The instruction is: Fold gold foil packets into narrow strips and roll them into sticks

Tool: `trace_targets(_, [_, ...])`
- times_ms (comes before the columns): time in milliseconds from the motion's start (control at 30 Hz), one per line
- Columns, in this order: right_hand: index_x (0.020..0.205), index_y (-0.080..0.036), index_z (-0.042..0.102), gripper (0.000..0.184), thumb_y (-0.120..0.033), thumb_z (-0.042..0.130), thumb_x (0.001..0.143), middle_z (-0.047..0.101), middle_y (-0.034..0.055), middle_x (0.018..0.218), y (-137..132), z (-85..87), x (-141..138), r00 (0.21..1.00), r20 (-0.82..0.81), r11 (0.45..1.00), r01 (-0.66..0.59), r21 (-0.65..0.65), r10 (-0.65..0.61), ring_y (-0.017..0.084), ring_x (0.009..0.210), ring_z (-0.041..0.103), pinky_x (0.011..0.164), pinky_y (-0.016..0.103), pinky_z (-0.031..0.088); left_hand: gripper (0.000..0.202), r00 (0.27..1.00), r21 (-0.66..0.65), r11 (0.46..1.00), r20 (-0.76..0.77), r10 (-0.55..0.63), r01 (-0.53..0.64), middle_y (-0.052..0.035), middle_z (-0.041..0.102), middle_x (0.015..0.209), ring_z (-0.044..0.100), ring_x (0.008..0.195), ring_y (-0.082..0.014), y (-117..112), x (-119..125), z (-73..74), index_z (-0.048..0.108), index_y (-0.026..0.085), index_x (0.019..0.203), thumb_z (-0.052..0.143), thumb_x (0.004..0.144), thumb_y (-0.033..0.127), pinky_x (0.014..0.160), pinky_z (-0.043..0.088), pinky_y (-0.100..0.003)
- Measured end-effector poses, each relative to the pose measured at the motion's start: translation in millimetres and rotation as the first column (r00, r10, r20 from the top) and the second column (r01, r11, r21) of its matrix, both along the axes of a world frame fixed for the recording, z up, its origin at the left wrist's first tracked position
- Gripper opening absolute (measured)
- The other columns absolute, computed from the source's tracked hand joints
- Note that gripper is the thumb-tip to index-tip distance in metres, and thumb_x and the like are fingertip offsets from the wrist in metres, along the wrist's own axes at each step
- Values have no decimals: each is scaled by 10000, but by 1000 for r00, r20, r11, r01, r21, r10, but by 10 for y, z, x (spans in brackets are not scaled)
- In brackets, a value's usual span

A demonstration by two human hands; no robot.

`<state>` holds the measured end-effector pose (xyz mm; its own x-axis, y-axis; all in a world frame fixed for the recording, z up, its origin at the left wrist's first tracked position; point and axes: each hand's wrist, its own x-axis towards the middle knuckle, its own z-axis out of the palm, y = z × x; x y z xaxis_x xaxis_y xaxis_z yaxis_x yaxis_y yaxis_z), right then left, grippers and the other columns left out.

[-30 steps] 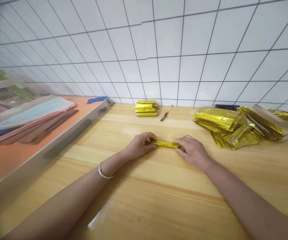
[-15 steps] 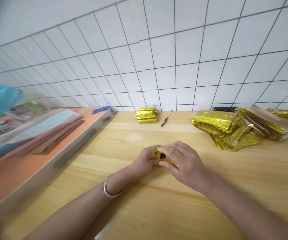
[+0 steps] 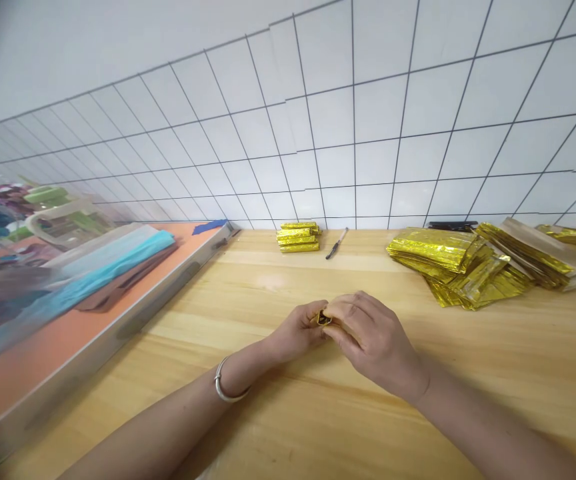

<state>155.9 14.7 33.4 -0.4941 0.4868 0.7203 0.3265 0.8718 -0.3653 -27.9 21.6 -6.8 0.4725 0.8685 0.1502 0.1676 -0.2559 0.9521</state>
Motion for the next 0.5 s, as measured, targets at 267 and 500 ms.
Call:
trace_targets(267, [1043,-270,567,278,-143,606,800,638,57,1022,6,2,-7,997,45,994,57,94,-61,199,904,599,787,377,523,125,996,58,994,-3,88,-87,31,437,696,389,647,-89,-11,5,52,475,161,768,560,801,247,594,336,-208])
trace_targets(500, [957,-266,574,156,-163,560,842,643,48,1021,6,-34,-30,994,47,994,93,53,-96,200,933,600,819,385,523,166,988,134,983,-70,134,-124,40,398,666,357,630,-90,1,22,52,430,172,718,534,806,267,580,313,-211])
